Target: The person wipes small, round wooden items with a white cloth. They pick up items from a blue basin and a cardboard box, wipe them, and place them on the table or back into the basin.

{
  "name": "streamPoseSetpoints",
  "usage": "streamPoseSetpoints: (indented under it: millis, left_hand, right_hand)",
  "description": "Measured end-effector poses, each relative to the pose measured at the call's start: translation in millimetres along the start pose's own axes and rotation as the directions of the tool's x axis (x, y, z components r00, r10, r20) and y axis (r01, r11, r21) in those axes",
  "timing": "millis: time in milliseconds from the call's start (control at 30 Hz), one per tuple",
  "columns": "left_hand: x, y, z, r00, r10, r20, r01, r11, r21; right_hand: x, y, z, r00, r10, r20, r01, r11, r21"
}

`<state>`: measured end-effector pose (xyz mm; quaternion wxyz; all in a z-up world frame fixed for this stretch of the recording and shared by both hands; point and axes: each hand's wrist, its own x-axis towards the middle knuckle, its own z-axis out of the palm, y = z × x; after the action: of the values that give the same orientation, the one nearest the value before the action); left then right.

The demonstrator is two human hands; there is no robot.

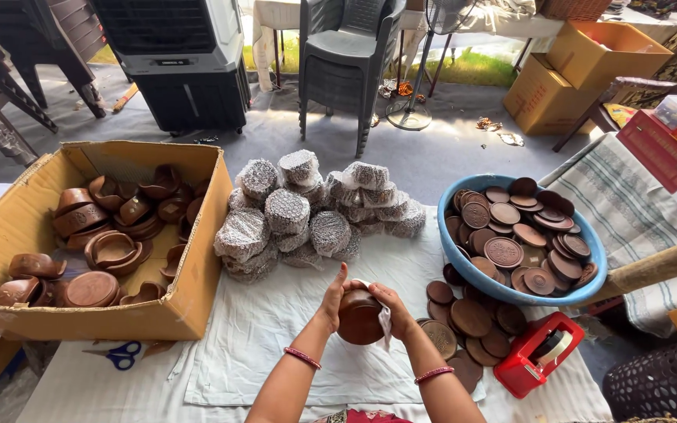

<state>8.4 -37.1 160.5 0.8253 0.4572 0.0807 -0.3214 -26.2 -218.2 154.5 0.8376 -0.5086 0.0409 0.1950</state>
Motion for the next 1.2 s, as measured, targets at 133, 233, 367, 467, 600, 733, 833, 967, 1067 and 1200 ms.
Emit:
streamPoseSetpoints:
  millis: [133, 233, 367, 467, 600, 733, 833, 967, 1067, 1200]
  left_hand:
    - [19, -11, -13, 0.999, 0.011, 0.043, -0.007, 0.996, -0.094]
    - [60, -45, -42, 0.971, 0.227, -0.077, -0.217, 0.969, 0.121]
    - [86, -75, -77, 0.842, 0.409, -0.351, -0.22, 0.855, 0.469]
    - [61, -65, -80, 0.953, -0.049, -0.298, 0.044, 0.999, -0.025]
    - [42, -71, -89, 0.941, 0.039, -0.336, -0.03, 0.999, 0.03]
    - [45, -78, -104, 0.953, 0.058, -0.296, -0.08, 0.995, -0.06]
    - [46, -77, -111, 0.932, 0.107, -0.347, -0.119, 0.993, -0.014]
    - [45, -89, -111, 0.91, 0.182, -0.373, -0.15, 0.982, 0.113]
    - [44, -90, -110, 0.9, 0.234, -0.367, -0.203, 0.972, 0.121]
    - [42, -93, -106, 0.911, 0.224, -0.345, -0.239, 0.971, 0.0]
  right_hand:
    - [36, 43, -46, 0.977, -0.213, -0.027, 0.204, 0.961, -0.188]
    - [44, 63, -33, 0.891, -0.432, -0.14, 0.365, 0.865, -0.345]
    - [30, 62, 13, 0.738, -0.672, -0.059, 0.115, 0.213, -0.97]
    - [45, 61, 8, 0.78, -0.614, -0.118, 0.157, 0.375, -0.913]
    - [60, 61, 13, 0.826, -0.52, -0.217, 0.07, 0.477, -0.876]
    - [59, 92, 10, 0.946, -0.304, 0.11, 0.161, 0.149, -0.976]
    - [62, 99, -7, 0.899, -0.157, 0.408, 0.43, 0.143, -0.892]
    - [57, 87, -1, 0.814, -0.079, 0.576, 0.576, -0.021, -0.817]
    - [26, 40, 57, 0.906, -0.082, 0.414, 0.389, -0.224, -0.894]
    - [44, 74, 43, 0.893, -0.227, 0.387, 0.183, -0.603, -0.776]
